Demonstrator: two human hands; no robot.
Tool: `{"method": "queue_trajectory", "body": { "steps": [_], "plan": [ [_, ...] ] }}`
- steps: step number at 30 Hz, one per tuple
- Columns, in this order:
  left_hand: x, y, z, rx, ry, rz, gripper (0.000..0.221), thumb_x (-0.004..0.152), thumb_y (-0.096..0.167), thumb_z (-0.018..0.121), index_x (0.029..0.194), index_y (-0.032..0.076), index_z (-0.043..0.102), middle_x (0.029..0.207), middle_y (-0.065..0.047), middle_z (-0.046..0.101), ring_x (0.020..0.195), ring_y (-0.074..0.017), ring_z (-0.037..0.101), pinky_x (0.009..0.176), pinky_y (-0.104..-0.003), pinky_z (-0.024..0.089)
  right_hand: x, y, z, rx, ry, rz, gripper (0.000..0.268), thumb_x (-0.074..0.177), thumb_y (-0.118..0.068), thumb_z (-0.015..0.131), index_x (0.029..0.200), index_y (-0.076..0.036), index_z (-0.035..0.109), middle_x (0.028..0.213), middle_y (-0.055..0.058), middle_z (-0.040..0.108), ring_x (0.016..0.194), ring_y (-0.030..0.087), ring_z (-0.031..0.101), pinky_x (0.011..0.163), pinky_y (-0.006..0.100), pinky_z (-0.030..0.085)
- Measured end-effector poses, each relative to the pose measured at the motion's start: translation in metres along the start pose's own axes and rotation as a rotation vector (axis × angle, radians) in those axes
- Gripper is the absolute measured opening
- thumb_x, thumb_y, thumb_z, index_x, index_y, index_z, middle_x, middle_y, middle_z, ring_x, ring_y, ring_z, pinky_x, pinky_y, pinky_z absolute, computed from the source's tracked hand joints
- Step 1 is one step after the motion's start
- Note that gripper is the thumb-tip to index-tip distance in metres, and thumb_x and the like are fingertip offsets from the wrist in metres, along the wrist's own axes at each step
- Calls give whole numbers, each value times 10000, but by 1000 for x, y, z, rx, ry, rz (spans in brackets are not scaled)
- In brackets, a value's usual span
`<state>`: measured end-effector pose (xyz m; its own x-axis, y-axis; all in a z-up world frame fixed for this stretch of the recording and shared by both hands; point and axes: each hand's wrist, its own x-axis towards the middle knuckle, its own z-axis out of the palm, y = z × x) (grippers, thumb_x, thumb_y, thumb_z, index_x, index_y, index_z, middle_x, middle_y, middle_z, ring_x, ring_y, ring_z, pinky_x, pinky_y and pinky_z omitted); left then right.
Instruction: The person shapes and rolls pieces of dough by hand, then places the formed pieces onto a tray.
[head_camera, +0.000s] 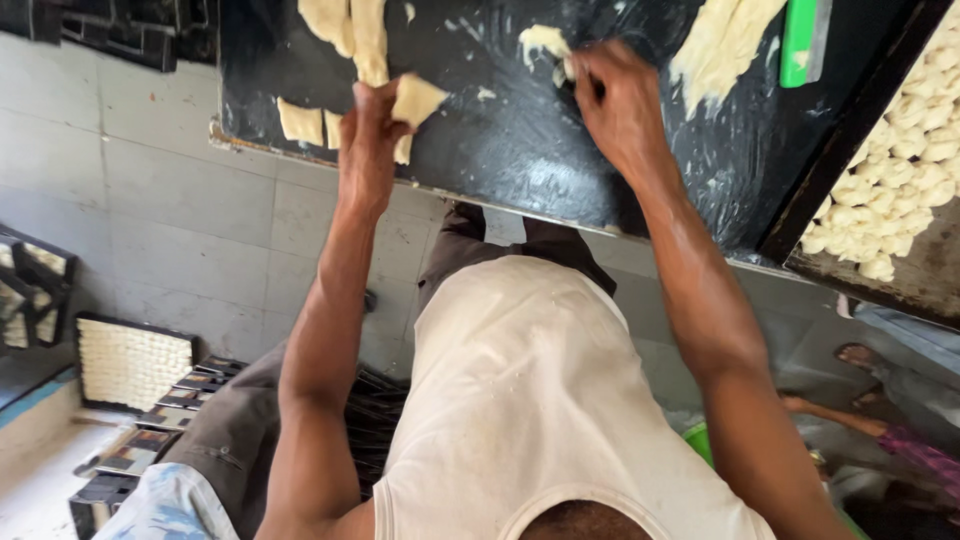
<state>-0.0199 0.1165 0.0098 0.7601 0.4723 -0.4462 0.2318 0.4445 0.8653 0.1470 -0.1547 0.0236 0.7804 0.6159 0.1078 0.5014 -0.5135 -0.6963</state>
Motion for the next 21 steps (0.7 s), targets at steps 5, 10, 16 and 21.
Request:
{"method": "queue_trajectory", "body": {
  "steps": [5,10,16,21],
  "plan": [
    [6,-22,4,214,-221,124,525,1001,263,726,1397,-66,623,881,-30,668,792,-103,573,792,-274,564,33,-6,53,-270,241,-308,253,870,-39,862,1025,45,679,1027,149,629,941,326,637,796,431,531],
    [2,-26,7,338,-262,80,430,982,188,713,1340,-39,641,791,-44,643,744,-91,682,663,-247,531,4,-46,31,-158,-42,30,184,918,64,822,989,-21,675,970,90,647,866,191,656,721,366,552],
    [-13,-12,22,284,-620,136,344,1000,11,679,1341,-39,680,984,-172,745,835,-139,645,732,-296,550,-47,-94,34,646,-80,269,450,838,5,790,1215,-115,574,1078,-6,624,962,57,667,813,208,638],
    [-19,2,29,174,-838,90,691,857,0,685,1463,49,356,1206,-31,667,1006,-64,679,900,-200,587,-44,-96,27,242,-182,247,257,937,-13,844,1177,-72,775,1110,81,714,846,161,640,724,312,562]
  ]
}}
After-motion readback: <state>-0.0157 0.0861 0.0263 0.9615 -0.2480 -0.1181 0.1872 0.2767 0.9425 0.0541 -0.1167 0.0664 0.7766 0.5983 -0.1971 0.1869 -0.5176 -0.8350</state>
